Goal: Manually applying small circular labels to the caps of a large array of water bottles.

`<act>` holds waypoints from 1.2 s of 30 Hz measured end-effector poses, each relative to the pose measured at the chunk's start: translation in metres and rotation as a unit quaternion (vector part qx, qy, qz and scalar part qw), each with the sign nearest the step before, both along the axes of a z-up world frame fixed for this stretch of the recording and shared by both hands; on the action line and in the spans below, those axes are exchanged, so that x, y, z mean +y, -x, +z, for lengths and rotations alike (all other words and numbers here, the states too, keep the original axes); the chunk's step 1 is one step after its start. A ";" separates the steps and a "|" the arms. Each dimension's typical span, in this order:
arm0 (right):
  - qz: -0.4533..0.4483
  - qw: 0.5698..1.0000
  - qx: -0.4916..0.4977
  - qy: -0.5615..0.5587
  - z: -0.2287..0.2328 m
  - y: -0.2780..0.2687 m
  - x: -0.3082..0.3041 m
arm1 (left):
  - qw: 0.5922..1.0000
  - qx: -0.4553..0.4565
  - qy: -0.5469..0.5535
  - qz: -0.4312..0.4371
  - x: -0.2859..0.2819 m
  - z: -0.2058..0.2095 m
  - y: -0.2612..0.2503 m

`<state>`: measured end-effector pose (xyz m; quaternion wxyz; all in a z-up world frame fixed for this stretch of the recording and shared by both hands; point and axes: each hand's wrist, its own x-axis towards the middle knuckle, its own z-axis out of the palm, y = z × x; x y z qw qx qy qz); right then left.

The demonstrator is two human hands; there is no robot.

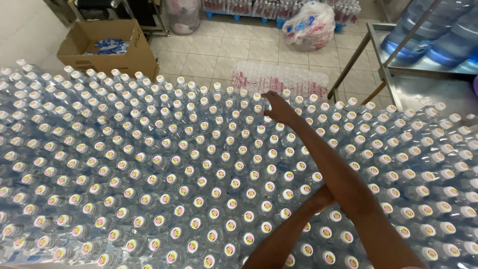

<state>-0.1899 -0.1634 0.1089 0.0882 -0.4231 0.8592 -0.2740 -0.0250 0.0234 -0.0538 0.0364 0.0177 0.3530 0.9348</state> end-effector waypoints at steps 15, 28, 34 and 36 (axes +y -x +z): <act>-0.168 0.969 -0.163 -0.083 0.052 -0.085 0.280 | 0.984 -0.023 -0.178 -0.011 -0.015 0.042 -0.003; -0.158 0.976 -0.149 -0.021 0.061 -0.102 0.283 | 0.988 -0.048 -0.146 0.018 -0.013 0.062 -0.015; -0.116 0.988 -0.076 -0.073 0.084 -0.088 0.256 | 0.983 0.003 -0.176 0.042 -0.016 0.041 -0.002; -0.091 0.991 -0.050 -0.079 0.094 -0.083 0.239 | 0.983 0.025 -0.175 0.048 -0.016 0.042 -0.005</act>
